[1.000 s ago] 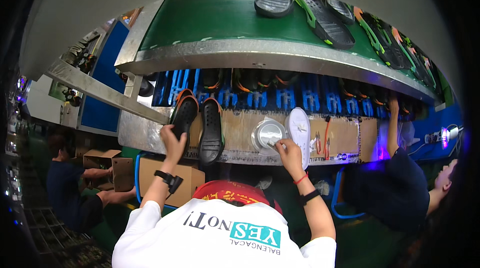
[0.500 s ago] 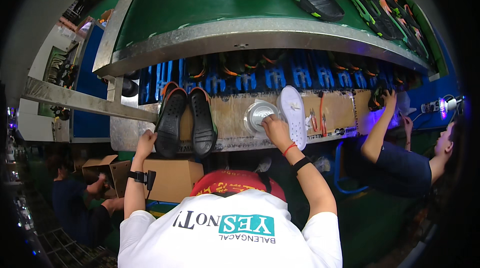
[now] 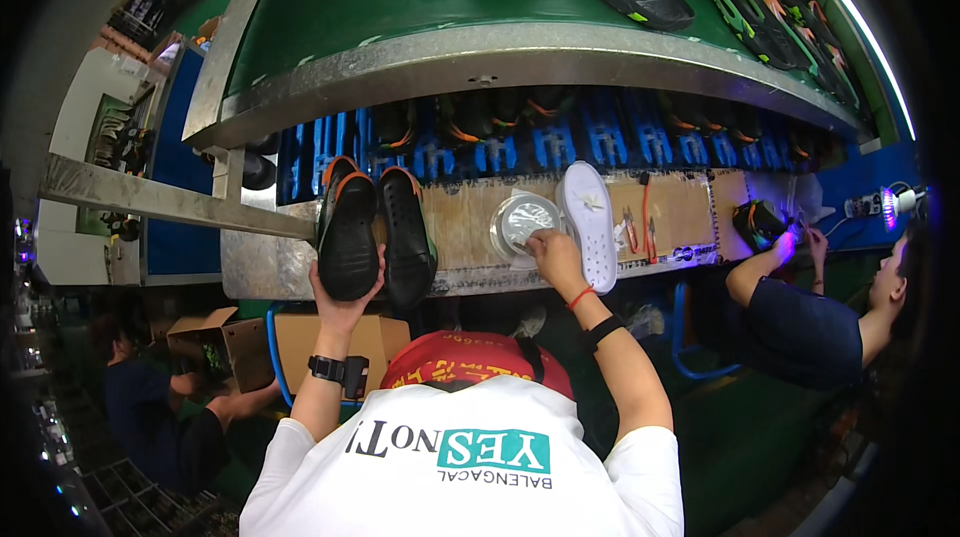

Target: Applying glue or adhesive to the underside of shoe soles using a small brush.

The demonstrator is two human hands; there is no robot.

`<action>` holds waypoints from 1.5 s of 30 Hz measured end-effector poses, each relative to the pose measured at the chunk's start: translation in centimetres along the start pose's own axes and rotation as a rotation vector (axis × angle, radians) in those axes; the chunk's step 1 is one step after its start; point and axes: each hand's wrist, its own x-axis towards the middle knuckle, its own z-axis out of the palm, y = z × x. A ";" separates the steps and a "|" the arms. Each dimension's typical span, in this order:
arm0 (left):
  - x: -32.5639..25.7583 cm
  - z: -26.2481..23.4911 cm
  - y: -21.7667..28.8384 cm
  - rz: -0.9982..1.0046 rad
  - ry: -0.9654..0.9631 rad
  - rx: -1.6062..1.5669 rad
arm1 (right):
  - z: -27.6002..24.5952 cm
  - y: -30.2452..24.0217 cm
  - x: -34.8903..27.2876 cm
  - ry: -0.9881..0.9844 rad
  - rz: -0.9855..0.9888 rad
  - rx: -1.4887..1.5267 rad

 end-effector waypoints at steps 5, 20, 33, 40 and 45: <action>-0.9 1.2 -1.5 0.169 0.143 0.423 | 0.0 0.1 0.1 -0.052 0.101 0.093; -0.2 9.6 -5.1 0.335 -0.301 1.708 | -7.4 -12.5 0.3 -0.056 -0.694 0.310; -1.2 12.1 -5.6 0.405 -0.392 1.998 | -8.6 -14.2 -0.4 -0.187 -0.653 0.153; -0.9 11.4 -5.2 0.447 -0.410 2.085 | -8.2 -13.3 -0.2 -0.270 -0.566 0.315; -0.7 11.3 -5.1 0.445 -0.423 2.041 | -8.1 -13.2 0.0 -0.279 -0.600 0.383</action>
